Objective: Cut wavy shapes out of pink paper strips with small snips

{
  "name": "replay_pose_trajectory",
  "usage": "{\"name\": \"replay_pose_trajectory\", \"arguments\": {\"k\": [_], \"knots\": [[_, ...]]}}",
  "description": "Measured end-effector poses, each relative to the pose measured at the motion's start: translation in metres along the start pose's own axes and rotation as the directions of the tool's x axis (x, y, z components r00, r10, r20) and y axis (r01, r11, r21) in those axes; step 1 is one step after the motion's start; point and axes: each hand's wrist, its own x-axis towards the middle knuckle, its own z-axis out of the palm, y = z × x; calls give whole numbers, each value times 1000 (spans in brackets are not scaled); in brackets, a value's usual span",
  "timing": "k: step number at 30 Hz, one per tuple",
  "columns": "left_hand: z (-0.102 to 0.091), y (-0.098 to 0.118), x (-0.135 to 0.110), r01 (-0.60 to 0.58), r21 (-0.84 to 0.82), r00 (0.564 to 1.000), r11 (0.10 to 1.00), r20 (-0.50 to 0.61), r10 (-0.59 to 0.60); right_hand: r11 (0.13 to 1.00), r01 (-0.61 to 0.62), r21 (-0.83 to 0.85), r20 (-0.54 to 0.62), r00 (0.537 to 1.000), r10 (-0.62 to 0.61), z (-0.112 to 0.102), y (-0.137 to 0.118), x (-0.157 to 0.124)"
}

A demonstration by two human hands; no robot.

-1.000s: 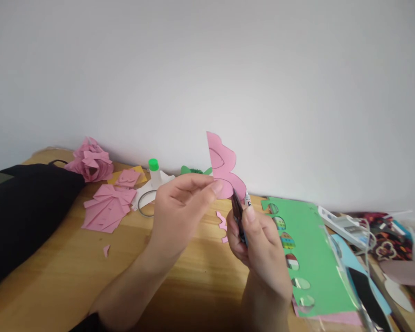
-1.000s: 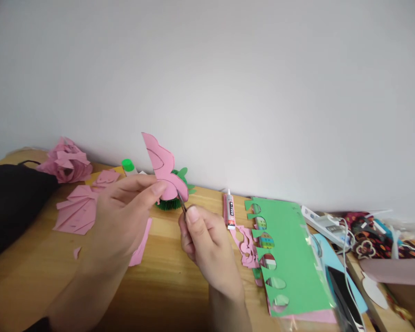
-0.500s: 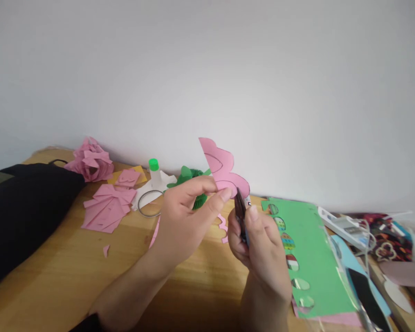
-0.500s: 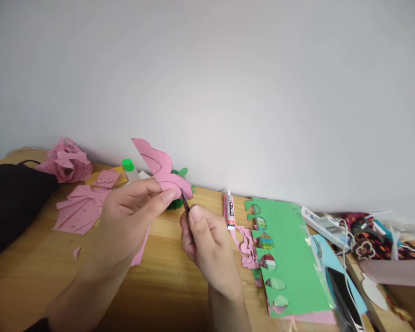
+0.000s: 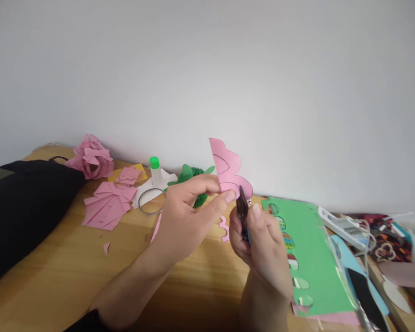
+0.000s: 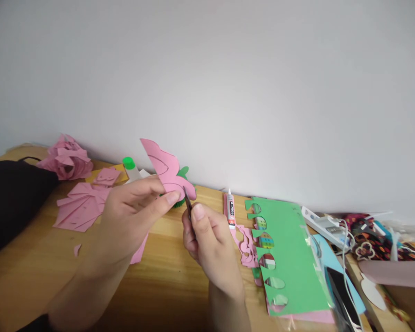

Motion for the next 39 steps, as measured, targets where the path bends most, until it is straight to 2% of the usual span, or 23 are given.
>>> {"name": "replay_pose_trajectory", "arguments": {"k": [12, 17, 22, 39], "knots": [[-1, -6, -1, -21, -37, 1000, 999, -12, 20, 1000, 7, -11, 7, 1000, -6, 0, 0, 3], [-1, -4, 0, 20, -65, 999, 998, -25, -21, 1000, -1, -19, 11, 1000, 1, 0, 0, 1], [-2, -1, 0, 13, -106, 1000, 994, -10, -14, 999, 5, -39, 13, 1000, -4, 0, 0, 0], [-2, 0, -2, 18, -71, 1000, 997, -16, -19, 1000, -3, -22, -2, 1000, 3, 2, 0, -1]]}}
